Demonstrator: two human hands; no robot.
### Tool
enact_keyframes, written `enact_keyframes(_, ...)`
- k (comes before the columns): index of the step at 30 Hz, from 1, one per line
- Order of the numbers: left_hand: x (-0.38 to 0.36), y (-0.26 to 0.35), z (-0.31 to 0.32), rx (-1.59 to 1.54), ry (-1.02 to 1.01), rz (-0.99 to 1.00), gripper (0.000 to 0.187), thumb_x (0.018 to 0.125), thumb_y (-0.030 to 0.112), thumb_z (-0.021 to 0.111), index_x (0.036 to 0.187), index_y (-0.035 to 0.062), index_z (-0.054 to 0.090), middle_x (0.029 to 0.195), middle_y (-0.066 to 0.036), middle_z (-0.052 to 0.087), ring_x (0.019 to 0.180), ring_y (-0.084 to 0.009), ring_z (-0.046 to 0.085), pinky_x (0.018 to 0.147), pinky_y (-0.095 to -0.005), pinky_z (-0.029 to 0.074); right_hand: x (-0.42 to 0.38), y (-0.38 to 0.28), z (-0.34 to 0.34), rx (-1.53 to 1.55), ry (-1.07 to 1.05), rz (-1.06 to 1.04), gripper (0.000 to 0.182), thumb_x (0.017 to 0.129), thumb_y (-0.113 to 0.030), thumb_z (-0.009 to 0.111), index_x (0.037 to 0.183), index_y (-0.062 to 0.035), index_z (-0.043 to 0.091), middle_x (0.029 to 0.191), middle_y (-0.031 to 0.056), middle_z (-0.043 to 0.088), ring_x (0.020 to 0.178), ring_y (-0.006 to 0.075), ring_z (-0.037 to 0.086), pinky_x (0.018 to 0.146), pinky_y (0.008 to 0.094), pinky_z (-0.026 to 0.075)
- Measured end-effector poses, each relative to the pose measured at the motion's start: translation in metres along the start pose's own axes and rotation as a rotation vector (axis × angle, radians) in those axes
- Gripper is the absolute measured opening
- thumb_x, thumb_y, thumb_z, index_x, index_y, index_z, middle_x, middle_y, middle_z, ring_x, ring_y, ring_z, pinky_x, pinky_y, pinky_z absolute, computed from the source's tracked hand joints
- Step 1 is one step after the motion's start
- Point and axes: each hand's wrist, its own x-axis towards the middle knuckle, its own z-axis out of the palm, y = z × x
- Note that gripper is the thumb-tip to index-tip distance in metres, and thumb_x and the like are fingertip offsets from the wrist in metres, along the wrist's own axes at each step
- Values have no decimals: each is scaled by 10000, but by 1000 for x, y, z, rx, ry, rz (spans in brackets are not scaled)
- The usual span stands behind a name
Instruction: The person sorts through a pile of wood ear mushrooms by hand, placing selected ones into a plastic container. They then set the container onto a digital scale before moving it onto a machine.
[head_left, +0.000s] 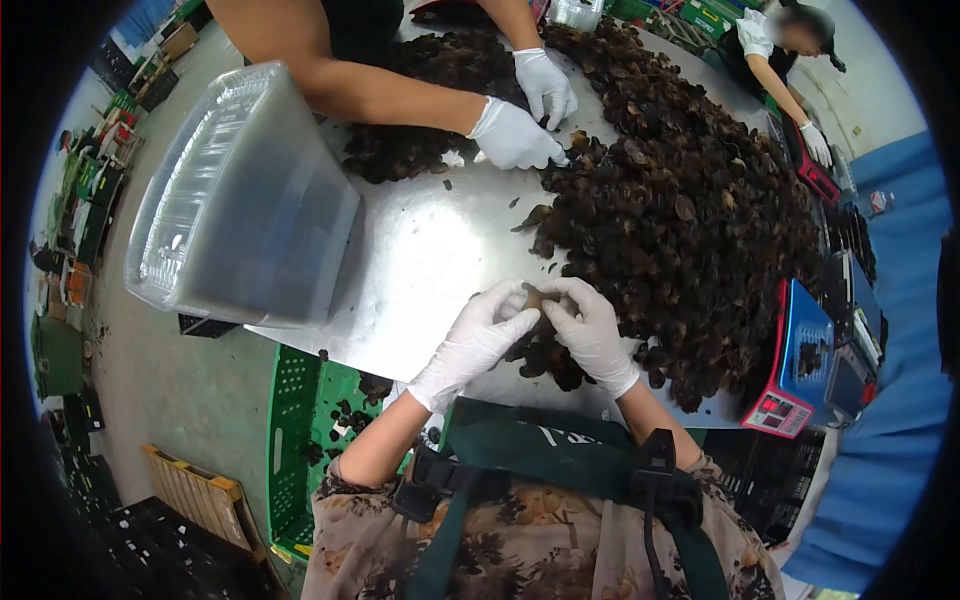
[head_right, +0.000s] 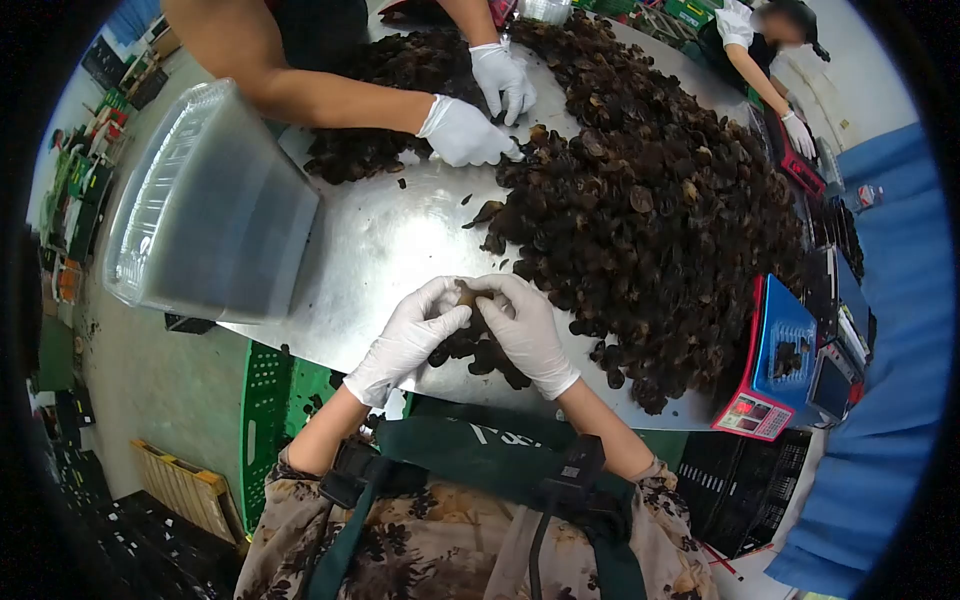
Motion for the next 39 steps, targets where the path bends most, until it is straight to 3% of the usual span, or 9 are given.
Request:
enact_keyframes(6, -8, -3, -4, -56, 77, 127, 282, 924, 93, 637, 1200, 50, 600, 1044, -20, 648, 861, -74, 564, 752, -237, 483, -7, 9, -15, 153, 78, 94, 247, 895, -37, 636, 1141, -51, 647, 990, 11, 638, 767, 64, 544, 716, 224, 472)
enact_keyframes(12, -22, -7, -18, 700, 229, 402, 288, 870, 5, 633, 1154, 38, 599, 1212, -87, 648, 931, -146, 632, 825, -281, 521, -1, 36, -30, -365, 192, -33, 295, 861, -79, 672, 1152, -60, 631, 1035, 54, 628, 786, 142, 608, 729, 275, 503)
enact_keyframes(15, -21, -43, -29, 645, 188, 332, 301, 868, -32, 602, 1165, 14, 584, 1309, -94, 590, 1183, -193, 582, 964, -328, 489, 2, 42, -36, -646, 199, -109, 352, 834, -132, 696, 1173, -80, 616, 1093, 101, 609, 821, 217, 639, 751, 324, 519)
enact_keyframes(17, -20, -62, -29, 132, 192, 253, 284, 894, -14, 603, 1172, 33, 577, 1333, -114, 581, 1173, -209, 592, 966, -329, 493, 8, 54, -33, -791, 218, -265, 366, 833, -133, 695, 1185, -86, 608, 1098, 102, 611, 823, 222, 645, 743, 335, 525)
enact_keyframes(19, -19, -58, -22, -381, 187, 196, 299, 894, -33, 567, 1181, 48, 575, 1311, -110, 605, 1143, -207, 615, 961, -342, 503, 7, 42, -25, -621, 153, -159, 349, 841, -131, 695, 1177, -74, 620, 1089, 96, 613, 796, 202, 646, 736, 315, 527)
enact_keyframes(23, -24, -30, -23, -523, 73, 85, 331, 915, 9, 563, 1245, 37, 553, 1320, -112, 592, 1135, -170, 605, 927, -294, 515, 6, 20, -12, -187, -36, -19, 322, 883, -140, 683, 1190, -56, 631, 1036, 46, 634, 755, 109, 606, 715, 249, 502)
enact_keyframes(26, -23, -29, -20, -540, 54, 88, 327, 924, 50, 596, 1249, 37, 557, 1288, -95, 603, 1112, -164, 610, 928, -286, 517, 5, 14, -4, 73, -159, 51, 341, 914, -156, 668, 1235, -52, 619, 979, 15, 648, 752, 60, 546, 722, 218, 475)
enact_keyframes(33, -23, -28, -17, -586, 16, 99, 293, 926, 13, 612, 1214, 47, 569, 1236, -67, 611, 1102, -149, 603, 945, -275, 502, 0, -5, 2, 392, -228, 229, 316, 956, -162, 630, 1240, -24, 616, 1000, 15, 640, 829, 65, 559, 795, 219, 479)
enact_keyframes(39, -23, -35, -21, -557, 24, 58, 322, 919, 16, 635, 1232, 41, 566, 1268, -80, 587, 1139, -155, 579, 988, -281, 468, -1, 3, 10, 349, -171, 203, 260, 954, -92, 602, 1202, -14, 619, 988, 28, 647, 856, 72, 589, 775, 227, 500)
